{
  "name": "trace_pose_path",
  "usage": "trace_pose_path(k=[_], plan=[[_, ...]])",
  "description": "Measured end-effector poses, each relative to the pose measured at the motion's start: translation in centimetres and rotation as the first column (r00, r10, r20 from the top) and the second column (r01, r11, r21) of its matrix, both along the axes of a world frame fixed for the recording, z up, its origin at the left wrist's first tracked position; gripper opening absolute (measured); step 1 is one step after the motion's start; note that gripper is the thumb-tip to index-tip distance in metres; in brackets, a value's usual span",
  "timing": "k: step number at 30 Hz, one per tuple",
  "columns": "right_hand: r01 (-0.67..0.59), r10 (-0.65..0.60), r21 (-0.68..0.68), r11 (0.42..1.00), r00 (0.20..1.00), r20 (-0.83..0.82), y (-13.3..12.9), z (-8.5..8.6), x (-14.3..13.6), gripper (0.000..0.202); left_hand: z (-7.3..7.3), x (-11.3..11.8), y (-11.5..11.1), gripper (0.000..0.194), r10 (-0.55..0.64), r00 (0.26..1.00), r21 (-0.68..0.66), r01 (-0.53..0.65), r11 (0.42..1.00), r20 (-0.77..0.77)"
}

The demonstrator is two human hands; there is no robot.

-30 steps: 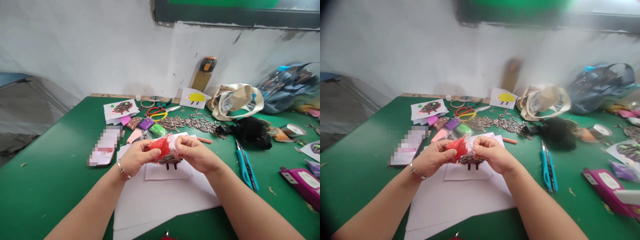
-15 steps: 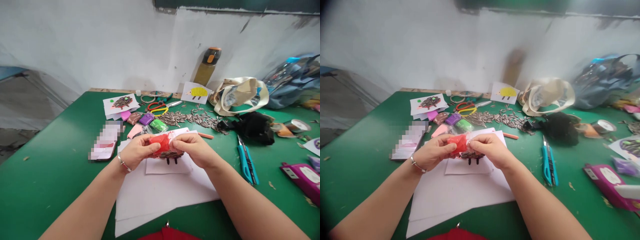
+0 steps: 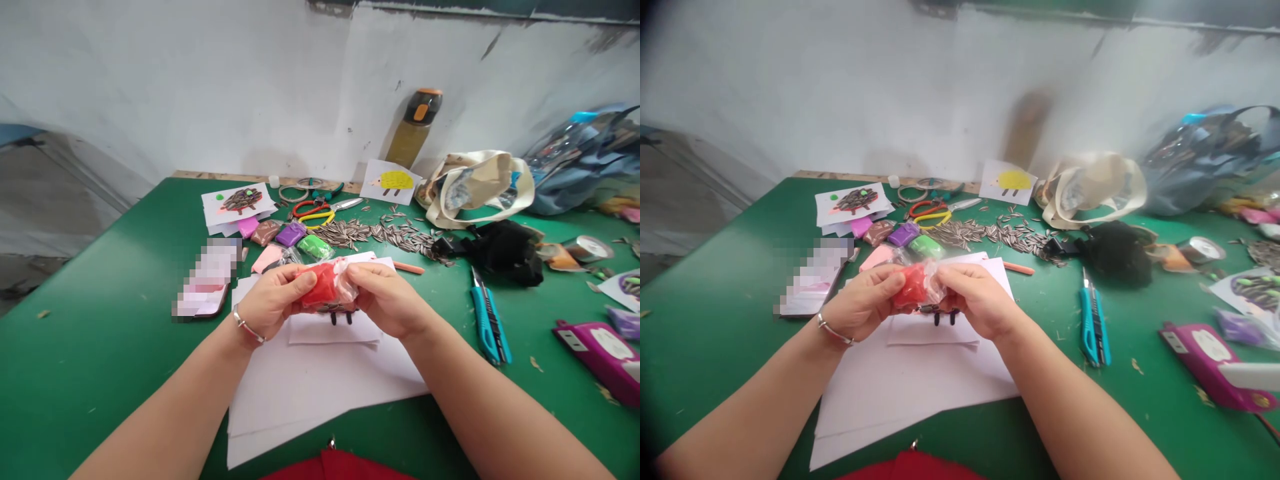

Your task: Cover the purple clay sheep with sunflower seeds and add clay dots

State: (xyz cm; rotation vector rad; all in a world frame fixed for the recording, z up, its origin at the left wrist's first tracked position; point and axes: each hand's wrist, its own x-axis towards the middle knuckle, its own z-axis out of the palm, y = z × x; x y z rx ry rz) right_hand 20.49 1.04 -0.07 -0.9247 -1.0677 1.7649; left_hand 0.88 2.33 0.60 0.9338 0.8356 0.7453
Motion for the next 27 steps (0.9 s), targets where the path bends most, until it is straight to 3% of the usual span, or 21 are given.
trace_pose_path(k=[3, 6, 12, 19, 27], plan=[[-0.076, 0.075, -0.022, 0.997, 0.997, -0.029, -0.03, -0.06, 0.17, 0.030, 0.09, -0.01, 0.01, 0.041, 0.042, 0.999, -0.014, -0.042, 0.999, 0.005], [-0.128, 0.127, 0.019, 0.992, 0.991, 0.049, -0.07, -0.10, 0.36, 0.021, 0.20, -0.08, -0.02, 0.047, 0.060, 0.998, -0.004, -0.060, 0.998, 0.001], [-0.156, 0.150, 0.029, 0.987, 0.977, 0.151, -0.25, 0.32, 0.19, 0.008, 0.29, -0.23, -0.12, 0.037, -0.025, 0.999, 0.035, 0.027, 0.999, -0.047], [-0.034, 0.004, 0.123, 0.992, 0.973, 0.232, -0.32, 0.61, -0.30, 0.019, 0.00, -0.35, -0.07, 0.033, 0.008, 0.998, -0.014, -0.009, 1.000, -0.067], [0.006, -0.027, 0.111, 0.994, 0.982, 0.185, -0.20, 0.67, -0.33, 0.014, 0.11, -0.21, -0.03, 0.031, -0.020, 0.998, -0.013, 0.019, 1.000, -0.064]])
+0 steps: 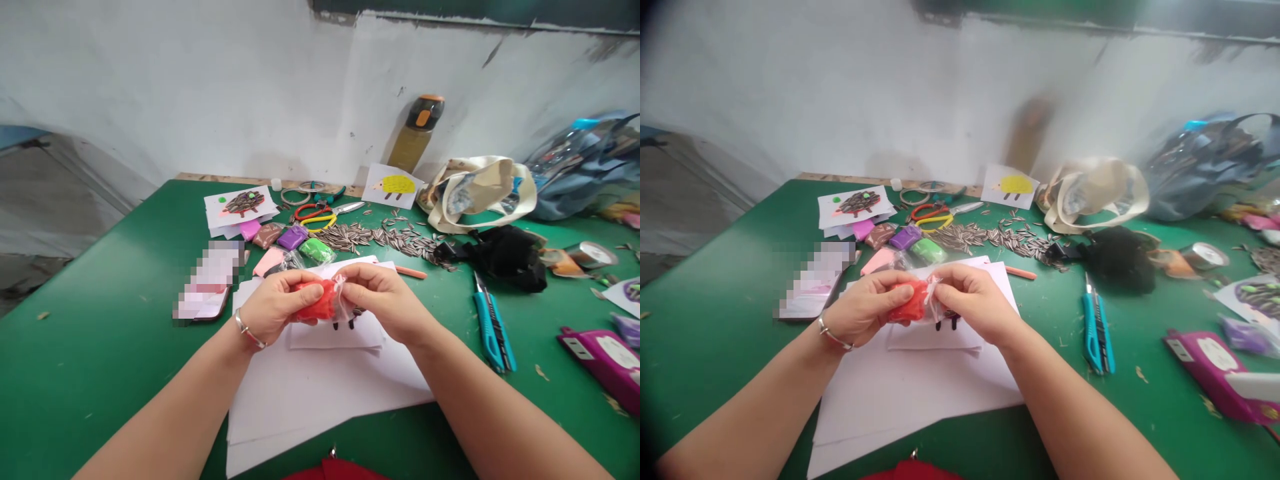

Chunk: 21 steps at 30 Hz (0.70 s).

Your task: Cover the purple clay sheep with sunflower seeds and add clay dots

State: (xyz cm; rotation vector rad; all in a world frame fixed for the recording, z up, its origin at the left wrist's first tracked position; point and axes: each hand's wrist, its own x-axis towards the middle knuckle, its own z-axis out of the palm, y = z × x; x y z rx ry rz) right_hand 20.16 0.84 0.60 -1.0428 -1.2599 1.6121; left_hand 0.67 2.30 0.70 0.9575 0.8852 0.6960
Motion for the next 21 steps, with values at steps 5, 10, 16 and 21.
trace_pose_path(k=[5, 10, 16, 21], plan=[[-0.065, 0.065, -0.001, 0.998, 0.998, 0.003, -0.1, 0.2, 0.4, 0.023, 0.0, -0.1, -0.1, 0.031, -0.008, 1.000, 0.006, 0.008, 1.000, -0.029], [-0.121, 0.120, -0.012, 0.993, 0.990, -0.073, 0.1, 0.0, 0.7, 0.023, 0.2, -0.1, -0.2, 0.031, -0.034, 0.999, -0.025, 0.034, 0.999, -0.011], [-0.170, 0.166, -0.009, 0.985, 0.972, -0.169, 0.2, -0.9, 0.7, 0.024, 0.3, -0.1, -0.2, 0.029, -0.051, 0.997, -0.047, 0.054, 0.997, 0.049], [-0.169, 0.171, 0.022, 0.985, 0.971, -0.169, 0.0, -0.9, 0.4, 0.024, 0.3, -0.1, -0.2, 0.027, -0.051, 0.999, 0.011, 0.051, 0.999, 0.018]])
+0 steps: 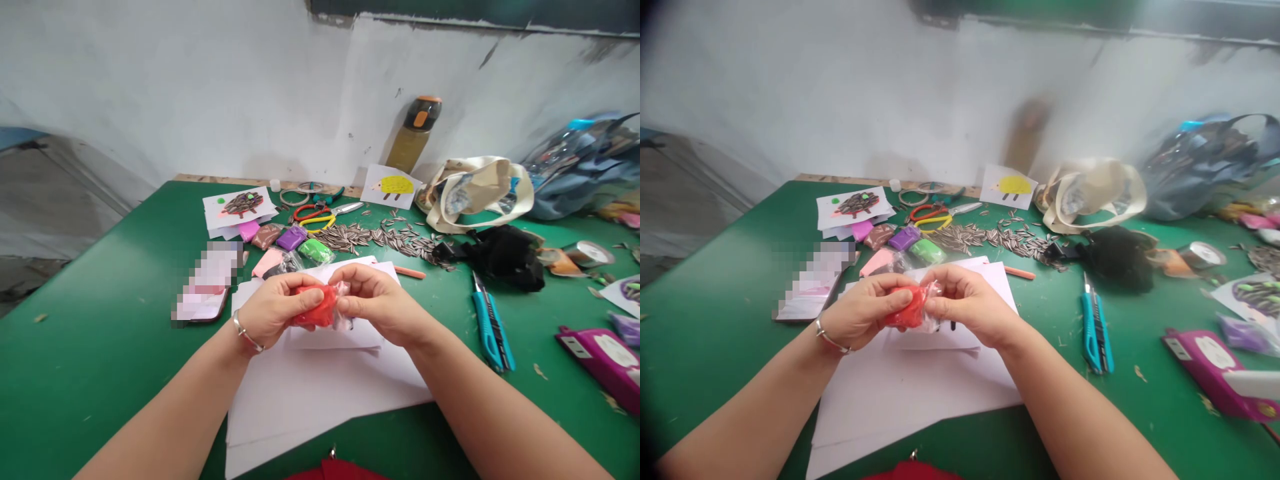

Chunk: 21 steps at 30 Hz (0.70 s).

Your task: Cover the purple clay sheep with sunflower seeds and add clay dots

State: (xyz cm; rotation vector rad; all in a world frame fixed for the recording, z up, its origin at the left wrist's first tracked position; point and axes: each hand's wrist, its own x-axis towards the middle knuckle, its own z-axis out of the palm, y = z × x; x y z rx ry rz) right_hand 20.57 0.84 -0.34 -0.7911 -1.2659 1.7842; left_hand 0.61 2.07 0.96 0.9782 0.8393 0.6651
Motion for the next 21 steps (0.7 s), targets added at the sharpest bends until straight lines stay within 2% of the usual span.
trace_pose_path(k=[9, 15, 21], plan=[[0.075, -0.076, 0.019, 0.997, 0.996, 0.043, -0.07, 0.24, -0.13, 0.014, 0.05, -0.18, 0.02, 0.028, -0.010, 0.999, -0.065, 0.012, 0.998, 0.031], [0.203, -0.203, -0.019, 0.979, 0.979, 0.027, -0.26, -0.21, -0.64, 0.012, 0.20, -0.12, -0.06, 0.029, 0.008, 0.999, -0.080, -0.005, 0.997, 0.043], [0.061, -0.061, -0.005, 0.998, 0.998, 0.035, -0.34, 0.16, -0.26, 0.025, 0.06, 0.14, -0.08, 0.029, 0.032, 0.999, -0.002, -0.032, 0.999, -0.014]])
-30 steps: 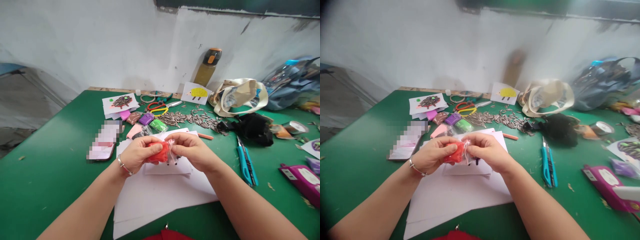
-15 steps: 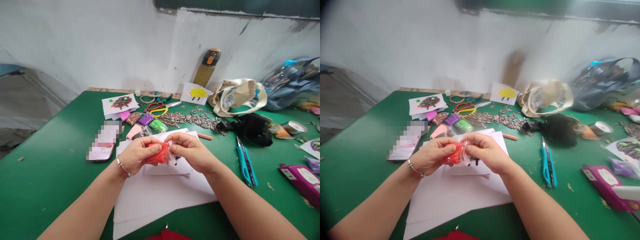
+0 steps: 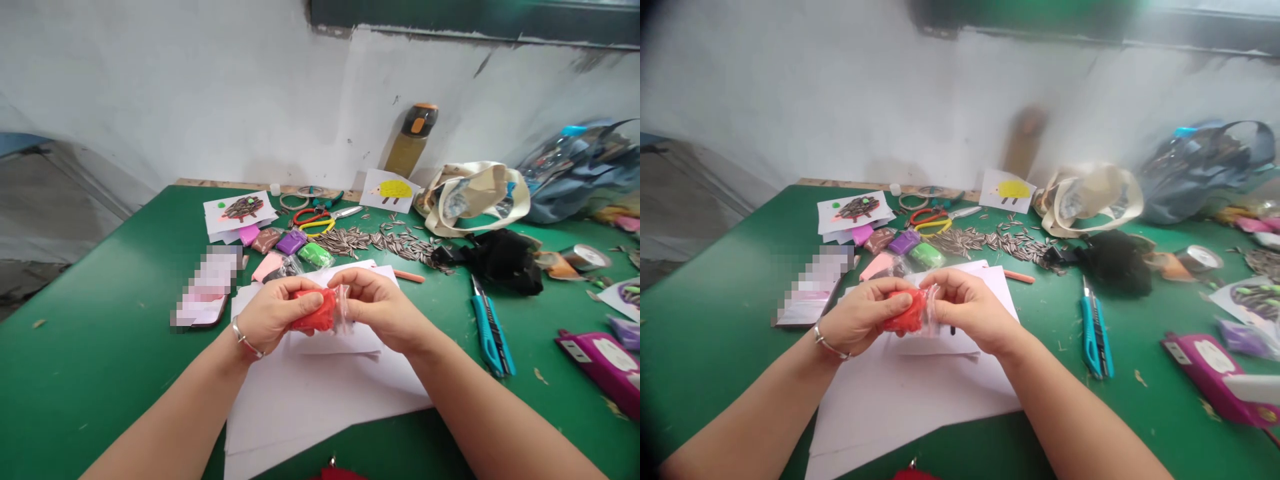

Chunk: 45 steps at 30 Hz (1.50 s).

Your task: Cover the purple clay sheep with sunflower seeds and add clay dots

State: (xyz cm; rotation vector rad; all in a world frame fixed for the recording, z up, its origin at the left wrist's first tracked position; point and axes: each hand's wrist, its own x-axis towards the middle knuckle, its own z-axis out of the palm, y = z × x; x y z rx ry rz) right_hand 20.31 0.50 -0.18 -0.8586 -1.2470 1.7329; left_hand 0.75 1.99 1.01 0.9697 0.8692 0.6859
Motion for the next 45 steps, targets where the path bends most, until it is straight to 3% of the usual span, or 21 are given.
trace_pose_path(k=[3, 9, 15, 19, 22, 26, 31, 39, 42, 45], plan=[[0.036, -0.039, 0.041, 0.999, 0.995, 0.094, 0.0, -0.1, -0.1, 0.024, -0.1, 0.0, 0.1, 0.029, 0.007, 0.999, 0.036, -0.006, 0.999, -0.051], [0.206, -0.283, 0.245, 0.947, 0.896, 0.341, 0.0, -0.2, -0.6, 0.012, 0.0, 0.0, 0.0, 0.033, 0.009, 0.990, 0.070, 0.001, 0.998, -0.143], [0.172, -0.380, 0.423, 0.890, 0.792, 0.478, -0.1, -0.1, -0.5, 0.014, 0.1, 0.0, 0.0, 0.035, 0.016, 0.987, 0.085, -0.002, 0.996, -0.163], [0.168, -0.384, 0.421, 0.891, 0.773, 0.505, -0.1, 0.0, -0.7, 0.014, 0.2, 0.2, -0.1, 0.034, 0.028, 0.987, 0.080, -0.015, 0.997, -0.157], [0.231, -0.417, 0.395, 0.889, 0.765, 0.491, -0.2, 0.0, -1.0, 0.011, 0.2, 0.4, -0.1, 0.033, 0.050, 0.986, 0.068, -0.040, 0.997, -0.161], [0.298, -0.495, 0.432, 0.851, 0.730, 0.472, -0.3, -0.2, -1.1, 0.003, 0.0, 0.6, -0.2, 0.034, 0.077, 0.985, 0.065, -0.067, 0.996, -0.155], [0.240, -0.546, 0.558, 0.794, 0.684, 0.483, -0.5, -0.1, -1.1, 0.008, -0.2, 0.7, -0.2, 0.036, 0.080, 0.984, 0.053, -0.073, 0.996, -0.157], [0.193, -0.571, 0.627, 0.755, 0.665, 0.483, -0.4, -0.2, -1.1, 0.016, -0.2, 0.8, -0.2, 0.035, 0.093, 0.987, 0.060, -0.085, 0.995, -0.129], [0.220, -0.573, 0.611, 0.760, 0.670, 0.472, -0.4, -0.3, -1.0, 0.016, -0.2, 0.8, -0.2, 0.035, 0.104, 0.987, 0.054, -0.099, 0.994, -0.119], [0.311, -0.547, 0.499, 0.809, 0.709, 0.445, -0.2, -0.3, -0.9, 0.014, -0.3, 0.7, 0.0, 0.036, 0.143, 0.984, 0.045, -0.139, 0.989, -0.105]])
